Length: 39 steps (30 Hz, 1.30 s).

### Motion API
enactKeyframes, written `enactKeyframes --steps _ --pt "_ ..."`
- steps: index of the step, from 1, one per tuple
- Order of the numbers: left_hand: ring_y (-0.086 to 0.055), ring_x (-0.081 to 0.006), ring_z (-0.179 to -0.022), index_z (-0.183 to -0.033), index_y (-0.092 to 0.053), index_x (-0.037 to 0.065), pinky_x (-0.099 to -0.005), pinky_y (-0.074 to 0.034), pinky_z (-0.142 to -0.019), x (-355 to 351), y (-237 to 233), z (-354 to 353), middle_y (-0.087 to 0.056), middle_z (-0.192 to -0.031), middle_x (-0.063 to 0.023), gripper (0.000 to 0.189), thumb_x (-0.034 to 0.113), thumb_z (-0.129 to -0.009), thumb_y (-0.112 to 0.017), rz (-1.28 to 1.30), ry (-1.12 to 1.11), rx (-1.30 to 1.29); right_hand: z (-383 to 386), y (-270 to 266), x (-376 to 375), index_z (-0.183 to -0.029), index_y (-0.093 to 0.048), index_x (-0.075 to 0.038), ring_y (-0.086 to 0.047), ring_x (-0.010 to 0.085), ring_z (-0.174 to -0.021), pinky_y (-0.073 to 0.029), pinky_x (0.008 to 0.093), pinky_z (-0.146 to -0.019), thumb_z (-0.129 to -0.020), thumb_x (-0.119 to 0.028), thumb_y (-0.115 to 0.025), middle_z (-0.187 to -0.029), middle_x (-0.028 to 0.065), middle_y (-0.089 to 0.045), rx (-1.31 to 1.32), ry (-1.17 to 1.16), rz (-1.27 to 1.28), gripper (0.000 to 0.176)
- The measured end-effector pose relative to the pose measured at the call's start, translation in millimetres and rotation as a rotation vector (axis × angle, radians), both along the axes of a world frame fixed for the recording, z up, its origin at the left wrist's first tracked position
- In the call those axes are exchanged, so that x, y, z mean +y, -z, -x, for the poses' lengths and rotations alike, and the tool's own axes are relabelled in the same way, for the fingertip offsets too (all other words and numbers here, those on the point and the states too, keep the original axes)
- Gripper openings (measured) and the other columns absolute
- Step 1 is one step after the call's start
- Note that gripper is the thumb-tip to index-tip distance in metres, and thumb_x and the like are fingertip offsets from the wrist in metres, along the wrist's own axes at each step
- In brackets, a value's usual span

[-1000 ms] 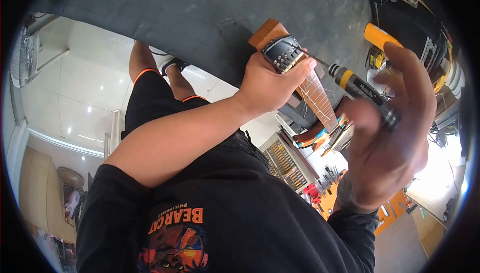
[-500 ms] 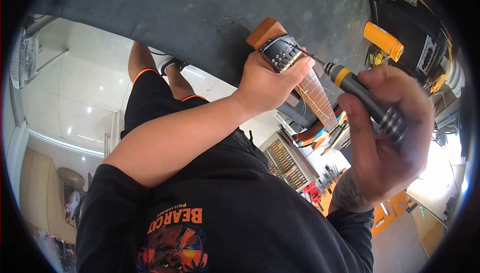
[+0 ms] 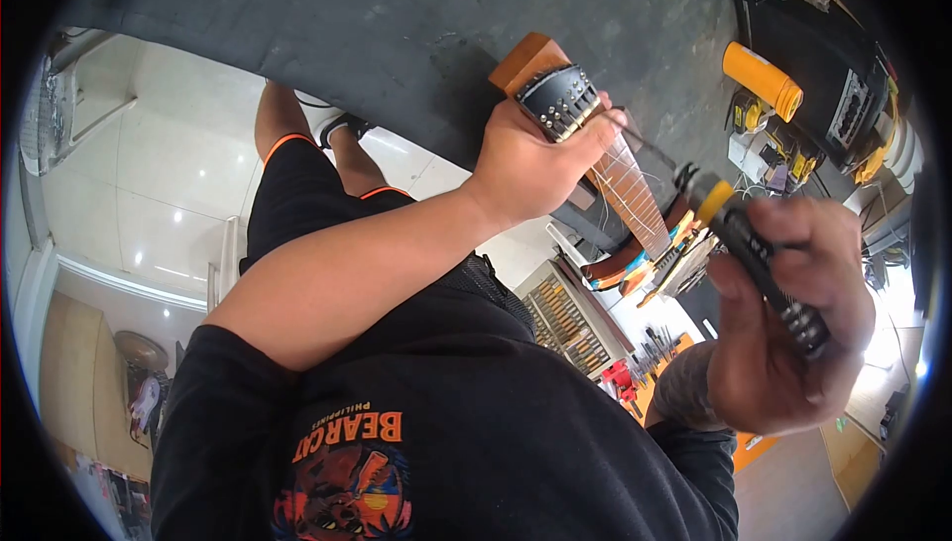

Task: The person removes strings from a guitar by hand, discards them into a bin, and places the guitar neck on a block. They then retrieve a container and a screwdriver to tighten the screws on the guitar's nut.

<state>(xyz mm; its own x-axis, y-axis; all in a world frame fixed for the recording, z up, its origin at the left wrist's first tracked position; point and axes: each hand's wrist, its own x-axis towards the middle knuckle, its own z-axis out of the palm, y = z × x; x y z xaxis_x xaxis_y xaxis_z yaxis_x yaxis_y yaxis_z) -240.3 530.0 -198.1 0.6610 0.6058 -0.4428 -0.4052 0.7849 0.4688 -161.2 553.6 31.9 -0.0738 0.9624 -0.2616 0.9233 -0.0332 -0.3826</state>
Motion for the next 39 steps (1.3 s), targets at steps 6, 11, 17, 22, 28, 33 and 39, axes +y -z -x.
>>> enactKeyframes --steps 6,11,17,22,28,33,39 --pt "-0.073 -0.0195 -0.099 -0.106 -0.069 0.0 -0.0332 -0.06 -0.09 2.5 -1.4 0.3 -0.073 -0.105 -0.0107 0.012 -0.002 -0.094 -0.068 0.022 -0.009 -0.023 6.8 34.0 -21.0 -0.109 -0.052 0.004 -0.069 0.0292 -0.099 -0.057 0.038 -0.089 -0.089 0.007 -0.072 -0.106 0.031 -0.068 0.158 0.33 -0.201 0.029" --pt "-0.072 -0.0195 -0.102 -0.109 -0.069 0.0 -0.0337 -0.058 -0.094 3.8 -2.9 0.6 -0.073 -0.106 -0.0107 0.015 -0.005 -0.095 -0.065 0.063 0.027 -0.015 10.5 43.7 -22.3 -0.109 -0.052 0.005 -0.07 0.0303 -0.101 -0.058 0.0381 -0.09 -0.089 0.008 -0.071 -0.105 0.0297 -0.069 0.183 0.445 -0.241 0.028" --pt "-0.071 -0.0191 -0.105 -0.112 -0.068 -0.001 -0.0339 -0.057 -0.097 1.1 0.5 1.2 -0.072 -0.109 -0.0114 0.019 -0.006 -0.094 -0.064 0.038 0.0 -0.074 5.2 44.6 -19.4 -0.107 -0.052 0.005 -0.071 0.0279 -0.098 -0.059 0.0341 -0.087 -0.09 0.009 -0.07 -0.104 0.0279 -0.07 0.191 0.452 -0.242 0.025" --pt "-0.069 -0.0183 -0.108 -0.112 -0.068 -0.001 -0.0345 -0.055 -0.098 8.4 -5.3 7.3 -0.072 -0.113 -0.012 0.02 -0.002 -0.092 -0.068 -0.067 0.073 0.061 -2.7 47.3 -18.6 -0.106 -0.052 0.005 -0.071 0.026 -0.096 -0.059 0.0317 -0.087 -0.091 0.007 -0.071 -0.101 0.026 -0.071 0.182 0.444 -0.28 0.024" --pt "-0.069 -0.0184 -0.109 -0.111 -0.067 0.0 -0.0355 -0.054 -0.099 8.3 -5.5 7.1 -0.072 -0.113 -0.0118 0.02 -0.001 -0.091 -0.068 -0.054 0.054 0.047 -7.5 49.5 -18.7 -0.106 -0.054 0.005 -0.072 0.0274 -0.097 -0.06 0.033 -0.087 -0.09 0.0 -0.075 -0.099 0.0244 -0.071 0.126 0.404 -0.277 0.027" --pt "-0.069 -0.0112 -0.09 -0.104 -0.068 0.001 -0.0289 -0.056 -0.079 5.2 -3.8 4.7 -0.072 -0.098 -0.0065 0.018 0.011 -0.09 -0.074 0.0 0.017 0.024 -1.4 56.5 -11.8 -0.107 -0.056 0.005 -0.073 0.0254 -0.09 -0.06 0.0331 -0.083 -0.084 -0.014 -0.084 -0.095 0.0201 -0.072 0.082 0.327 -0.344 0.041" --pt "-0.069 -0.0083 -0.081 -0.1 -0.068 0.002 -0.0265 -0.058 -0.072 3.8 -1.5 4.4 -0.072 -0.091 -0.0041 0.019 0.016 -0.09 -0.076 -0.07 -0.059 -0.005 16.5 33.9 -0.7 -0.097 -0.06 0.002 -0.069 0.0199 -0.077 -0.057 0.0319 -0.07 -0.082 -0.027 -0.086 -0.086 0.0119 -0.069 -0.438 0.265 -0.18 0.042"
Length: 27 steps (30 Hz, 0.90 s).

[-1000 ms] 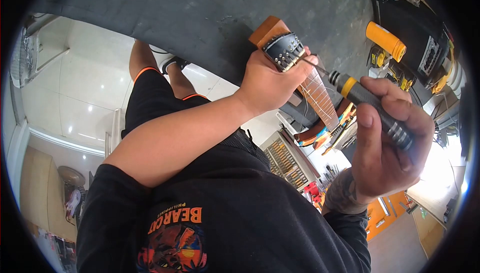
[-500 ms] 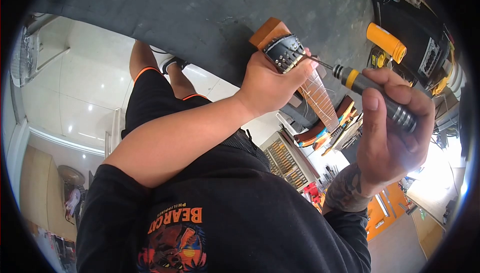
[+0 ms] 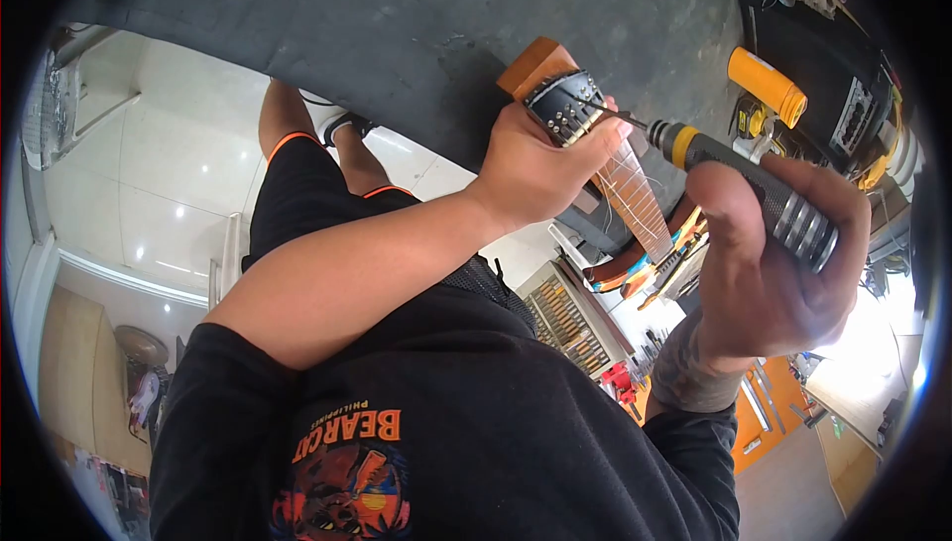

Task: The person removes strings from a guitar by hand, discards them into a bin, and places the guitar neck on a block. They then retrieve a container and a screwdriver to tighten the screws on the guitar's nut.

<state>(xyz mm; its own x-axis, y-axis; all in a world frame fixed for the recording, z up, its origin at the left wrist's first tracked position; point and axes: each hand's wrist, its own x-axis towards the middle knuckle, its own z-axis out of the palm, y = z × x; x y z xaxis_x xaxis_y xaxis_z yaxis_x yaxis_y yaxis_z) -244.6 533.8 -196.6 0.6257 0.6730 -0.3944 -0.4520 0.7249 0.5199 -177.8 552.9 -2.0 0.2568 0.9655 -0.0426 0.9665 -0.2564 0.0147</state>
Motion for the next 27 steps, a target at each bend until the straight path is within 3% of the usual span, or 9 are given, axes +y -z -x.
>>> enactKeyframes --steps 1,4,8,10,14,17,20,22,27 --pt "-0.069 -0.0084 -0.082 -0.1 -0.068 0.002 -0.0266 -0.058 -0.073 -0.1 0.5 0.0 -0.072 -0.091 -0.0043 0.019 0.016 -0.09 -0.076 -0.012 -0.001 -0.002 -0.3 -0.2 0.9 -0.094 -0.06 0.0 -0.068 0.0208 -0.078 -0.057 0.0333 -0.072 -0.083 -0.025 -0.085 -0.087 0.0116 -0.068 0.065 0.001 0.005 0.037" --pt "-0.07 -0.0215 -0.109 -0.109 -0.068 0.0 -0.0379 -0.054 -0.101 0.7 1.0 -1.5 -0.07 -0.117 -0.0116 0.02 -0.002 -0.09 -0.073 0.138 0.151 0.011 -7.6 0.1 4.1 -0.087 -0.059 -0.004 -0.066 0.0255 -0.084 -0.056 0.0389 -0.077 -0.081 -0.012 -0.083 -0.089 0.0114 -0.066 0.324 -0.098 0.031 0.026" --pt "-0.072 -0.0225 -0.102 -0.106 -0.069 0.001 -0.0356 -0.058 -0.093 -0.9 0.4 -5.8 -0.071 -0.109 -0.0115 0.013 0.0 -0.093 -0.071 0.124 0.102 0.023 -9.3 2.7 -0.9 -0.085 -0.056 -0.008 -0.064 0.0313 -0.093 -0.054 0.0447 -0.083 -0.066 0.006 -0.078 -0.096 0.0141 -0.062 0.531 -0.249 0.027 0.031" --pt "-0.073 -0.0224 -0.1 -0.105 -0.069 0.001 -0.0347 -0.059 -0.089 -0.5 0.1 -5.0 -0.071 -0.105 -0.0111 0.011 0.0 -0.094 -0.069 0.056 0.081 0.026 -8.4 7.6 -1.2 -0.085 -0.056 -0.009 -0.062 0.0323 -0.099 -0.054 0.0451 -0.082 -0.059 0.006 -0.076 -0.107 0.0189 -0.059 0.591 -0.23 0.02 0.036" --pt "-0.073 -0.0221 -0.101 -0.105 -0.069 0.002 -0.0353 -0.058 -0.092 -1.0 0.9 -4.7 -0.072 -0.105 -0.0102 0.013 -0.003 -0.093 -0.069 0.118 0.067 -0.028 -9.2 -0.3 -5.8 -0.098 -0.06 -0.001 -0.06 0.0227 -0.096 -0.05 0.0348 -0.076 -0.078 -0.01 -0.08 -0.113 0.0197 -0.058 0.295 -0.125 -0.049 0.03" --pt "-0.073 -0.0218 -0.101 -0.105 -0.069 0.002 -0.0349 -0.059 -0.091 -2.0 2.1 -4.2 -0.072 -0.105 -0.0098 0.014 -0.005 -0.093 -0.068 0.099 0.049 -0.043 -8.2 3.9 -14.8 -0.108 -0.058 0.003 -0.06 0.0192 -0.079 -0.049 0.0302 -0.071 -0.087 -0.012 -0.078 -0.095 0.0147 -0.062 0.183 -0.1 -0.079 0.033" --pt "-0.073 -0.0222 -0.101 -0.106 -0.07 0.001 -0.0342 -0.06 -0.088 -1.6 -1.2 -4.7 -0.072 -0.106 -0.0102 0.013 -0.002 -0.093 -0.07 0.162 0.092 0.003 -5.3 -7.4 3.3 -0.114 -0.055 0.004 -0.059 0.021 -0.071 -0.049 0.0311 -0.069 -0.086 0.0 -0.074 -0.083 0.0137 -0.061 0.267 -0.281 0.127 0.034" --pt "-0.073 -0.0224 -0.101 -0.106 -0.07 0.001 -0.034 -0.061 -0.087 -0.2 -1.3 -5.7 -0.071 -0.107 -0.0104 0.013 -0.001 -0.093 -0.071 0.151 0.079 -0.01 -8.8 -11.0 3.4 -0.111 -0.055 0.003 -0.059 0.0227 -0.076 -0.049 0.033 -0.071 -0.082 0.004 -0.074 -0.087 0.0156 -0.062 0.356 -0.267 0.142 0.035" --pt "-0.073 -0.0222 -0.1 -0.105 -0.07 0.002 -0.0339 -0.061 -0.086 -1.3 0.2 -5.5 -0.071 -0.108 -0.0104 0.011 0.001 -0.094 -0.071 0.101 0.067 0.001 -6.8 -15.5 6.9 -0.104 -0.053 0.0 -0.059 0.0245 -0.086 -0.049 0.0355 -0.076 -0.078 0.004 -0.075 -0.097 0.0183 -0.061 0.243 -0.272 0.228 0.034"
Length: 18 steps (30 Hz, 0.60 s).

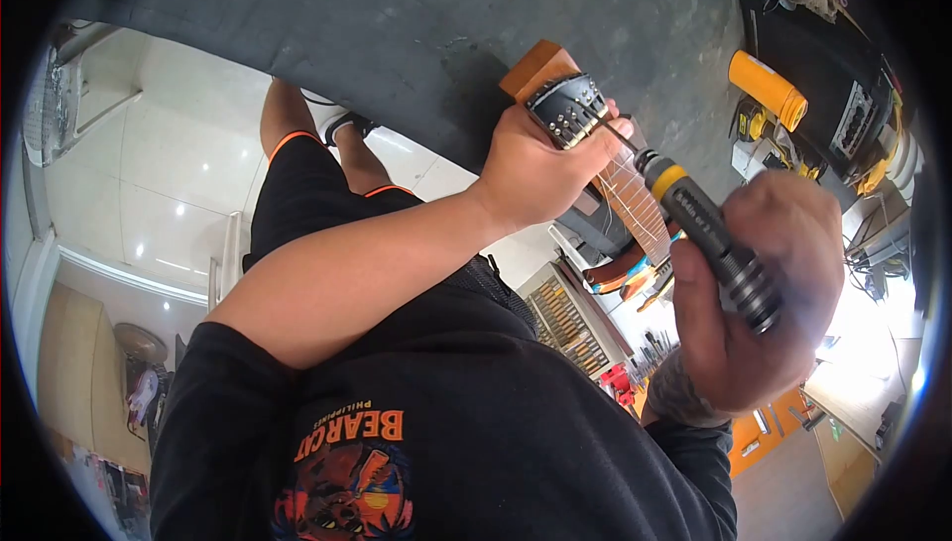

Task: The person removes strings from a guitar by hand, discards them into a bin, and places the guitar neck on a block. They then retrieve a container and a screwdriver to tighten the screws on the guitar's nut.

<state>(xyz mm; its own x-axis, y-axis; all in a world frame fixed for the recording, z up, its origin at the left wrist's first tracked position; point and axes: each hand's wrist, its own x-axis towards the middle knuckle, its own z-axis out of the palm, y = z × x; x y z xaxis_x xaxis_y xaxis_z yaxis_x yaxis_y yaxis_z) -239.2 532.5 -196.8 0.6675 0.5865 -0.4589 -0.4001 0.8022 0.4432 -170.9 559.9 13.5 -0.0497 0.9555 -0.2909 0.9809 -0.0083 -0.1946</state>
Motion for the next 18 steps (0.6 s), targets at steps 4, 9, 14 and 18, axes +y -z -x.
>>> enactKeyframes --steps 4,9,14,18 --pt "-0.073 -0.0217 -0.1 -0.105 -0.069 0.0 -0.0334 -0.06 -0.087 -1.4 2.1 0.1 -0.072 -0.105 -0.0101 0.011 0.001 -0.094 -0.07 -0.017 0.002 -0.01 -9.9 -2.1 -4.5 -0.101 -0.052 -0.002 -0.059 0.0243 -0.089 -0.049 0.0356 -0.078 -0.082 0.0 -0.074 -0.1 0.02 -0.061 0.096 -0.025 0.021 0.029" --pt "-0.073 -0.0207 -0.1 -0.105 -0.069 -0.001 -0.033 -0.06 -0.088 -1.9 1.9 0.6 -0.072 -0.104 -0.0104 0.01 0.002 -0.095 -0.069 -0.086 -0.019 0.021 -14.9 -1.1 -17.7 -0.098 -0.05 -0.004 -0.059 0.0216 -0.085 -0.049 0.0338 -0.079 -0.087 -0.004 -0.073 -0.101 0.0219 -0.062 0.203 0.054 -0.071 0.025" --pt "-0.073 -0.0206 -0.1 -0.104 -0.069 0.0 -0.033 -0.06 -0.088 3.2 -3.3 0.6 -0.072 -0.105 -0.0108 0.01 0.003 -0.095 -0.07 -0.001 0.055 0.076 -7.9 16.2 -23.4 -0.099 -0.051 -0.003 -0.059 0.0186 -0.085 -0.049 0.0307 -0.081 -0.086 0.001 -0.07 -0.1 0.0198 -0.063 0.183 0.197 -0.174 0.024" --pt "-0.073 -0.021 -0.1 -0.105 -0.069 0.001 -0.0325 -0.06 -0.088 1.3 -2.5 -1.0 -0.072 -0.106 -0.0112 0.01 0.003 -0.095 -0.07 -0.012 0.013 0.047 -7.2 26.4 -25.0 -0.1 -0.051 -0.003 -0.059 0.0174 -0.084 -0.049 0.029 -0.08 -0.086 0.001 -0.07 -0.099 0.0189 -0.063 0.224 0.251 -0.242 0.023"
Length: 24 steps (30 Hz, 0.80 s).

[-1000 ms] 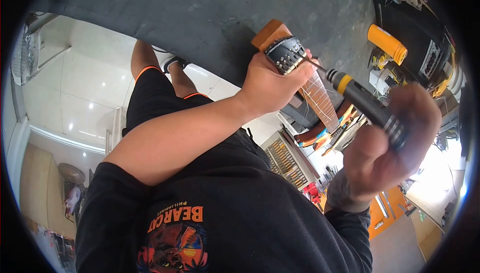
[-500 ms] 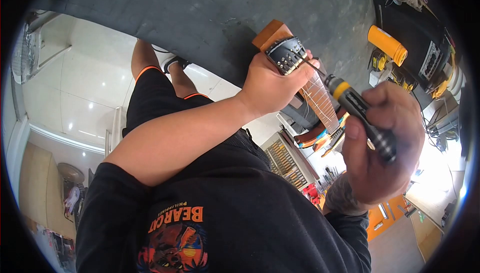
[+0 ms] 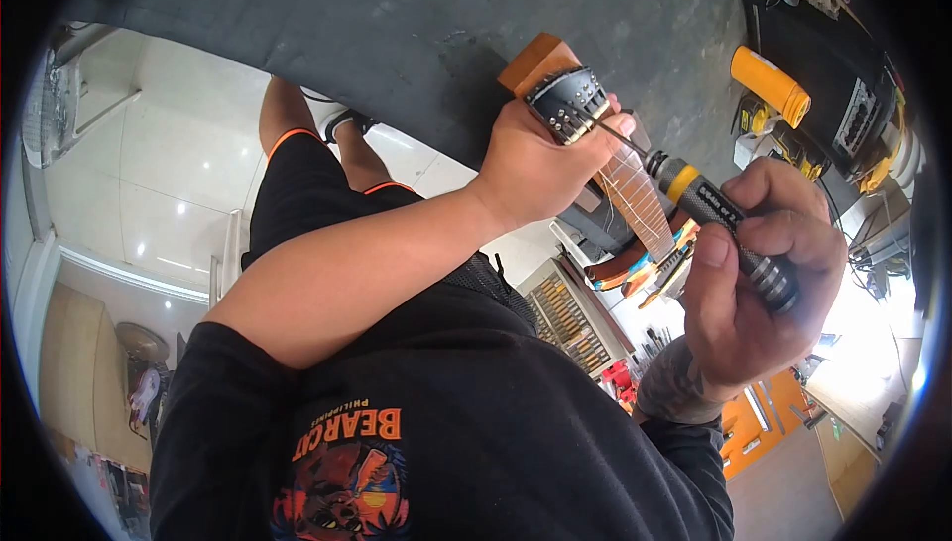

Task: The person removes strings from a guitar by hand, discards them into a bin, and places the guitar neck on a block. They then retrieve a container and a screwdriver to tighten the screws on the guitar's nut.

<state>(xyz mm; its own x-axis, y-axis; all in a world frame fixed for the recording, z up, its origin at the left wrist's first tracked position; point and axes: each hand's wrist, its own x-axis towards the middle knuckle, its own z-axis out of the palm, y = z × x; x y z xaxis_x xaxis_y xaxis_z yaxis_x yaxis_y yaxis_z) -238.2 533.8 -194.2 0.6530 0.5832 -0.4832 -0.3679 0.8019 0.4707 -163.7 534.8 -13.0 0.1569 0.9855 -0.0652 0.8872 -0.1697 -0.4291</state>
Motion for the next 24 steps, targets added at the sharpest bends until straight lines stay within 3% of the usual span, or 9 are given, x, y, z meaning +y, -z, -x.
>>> enactKeyframes --steps 5,7,11,15,17,20,21,24 --pt "-0.073 -0.0214 -0.1 -0.105 -0.069 0.001 -0.0331 -0.06 -0.087 -2.4 3.5 -0.2 -0.072 -0.105 -0.0116 0.011 0.003 -0.094 -0.071 -0.028 0.002 -0.01 2.8 6.9 -8.8 -0.106 -0.052 0.0 -0.059 0.0171 -0.081 -0.049 0.0278 -0.075 -0.09 -0.011 -0.076 -0.096 0.0164 -0.064 0.092 0.209 -0.107 0.03" --pt "-0.073 -0.0215 -0.1 -0.105 -0.069 0.0 -0.0334 -0.06 -0.087 -2.2 4.4 0.4 -0.072 -0.105 -0.0115 0.01 0.002 -0.095 -0.07 -0.036 -0.002 -0.012 7.5 -7.9 -6.2 -0.105 -0.054 0.001 -0.058 0.0162 -0.078 -0.048 0.0281 -0.071 -0.09 -0.016 -0.078 -0.092 0.0141 -0.063 -0.125 0.062 0.011 0.033" --pt "-0.073 -0.0216 -0.1 -0.105 -0.069 0.0 -0.0337 -0.06 -0.086 0.3 2.4 1.9 -0.072 -0.105 -0.011 0.009 0.001 -0.095 -0.069 -0.027 0.022 0.0 21.4 -18.3 10.7 -0.098 -0.057 -0.004 -0.056 0.0183 -0.073 -0.046 0.0339 -0.066 -0.085 -0.017 -0.082 -0.083 0.0099 -0.059 -0.184 -0.073 0.182 0.032" --pt "-0.073 -0.0216 -0.099 -0.104 -0.068 0.0 -0.0338 -0.06 -0.086 -0.6 2.3 1.3 -0.072 -0.104 -0.0105 0.009 0.001 -0.096 -0.069 -0.026 0.011 -0.018 22.5 -19.0 15.7 -0.097 -0.058 -0.006 -0.06 0.0249 -0.081 -0.049 0.0377 -0.071 -0.079 -0.011 -0.082 -0.089 0.0112 -0.059 -0.227 -0.166 0.149 0.031" --pt "-0.073 -0.0216 -0.099 -0.104 -0.069 0.0 -0.0338 -0.061 -0.086 -1.8 2.3 2.2 -0.072 -0.105 -0.0108 0.009 0.001 -0.095 -0.069 -0.032 0.013 -0.015 19.1 -19.4 17.4 -0.099 -0.058 -0.006 -0.062 0.0267 -0.085 -0.05 0.0388 -0.074 -0.079 -0.015 -0.083 -0.094 0.0127 -0.06 -0.198 -0.236 0.147 0.034" --pt "-0.073 -0.0219 -0.099 -0.104 -0.069 0.0 -0.0338 -0.061 -0.086 -0.7 2.1 1.9 -0.072 -0.105 -0.0114 0.009 0.001 -0.095 -0.069 -0.009 0.027 -0.008 13.1 -21.3 19.9 -0.11 -0.057 -0.006 -0.064 0.0294 -0.091 -0.052 0.0403 -0.077 -0.078 -0.029 -0.085 -0.103 0.0152 -0.062 -0.209 -0.296 0.155 0.049" --pt "-0.073 -0.022 -0.099 -0.104 -0.069 0.0 -0.0338 -0.06 -0.086 -0.3 2.4 1.8 -0.071 -0.105 -0.0116 0.009 0.001 -0.095 -0.07 0.004 0.034 -0.005 16.8 -17.9 19.1 -0.115 -0.056 -0.005 -0.064 0.0301 -0.092 -0.053 0.0401 -0.077 -0.077 -0.035 -0.085 -0.106 0.0157 -0.062 -0.323 -0.273 0.129 0.056" --pt "-0.073 -0.022 -0.099 -0.104 -0.069 0.0 -0.0341 -0.06 -0.087 -0.6 1.9 1.1 -0.071 -0.106 -0.0121 0.009 0.002 -0.095 -0.07 -0.01 0.03 -0.002 17.1 -13.2 2.7 -0.124 -0.05 -0.001 -0.066 0.0248 -0.087 -0.056 0.0357 -0.077 -0.077 -0.045 -0.082 -0.106 0.017 -0.062 -0.279 -0.134 0.075 0.072"
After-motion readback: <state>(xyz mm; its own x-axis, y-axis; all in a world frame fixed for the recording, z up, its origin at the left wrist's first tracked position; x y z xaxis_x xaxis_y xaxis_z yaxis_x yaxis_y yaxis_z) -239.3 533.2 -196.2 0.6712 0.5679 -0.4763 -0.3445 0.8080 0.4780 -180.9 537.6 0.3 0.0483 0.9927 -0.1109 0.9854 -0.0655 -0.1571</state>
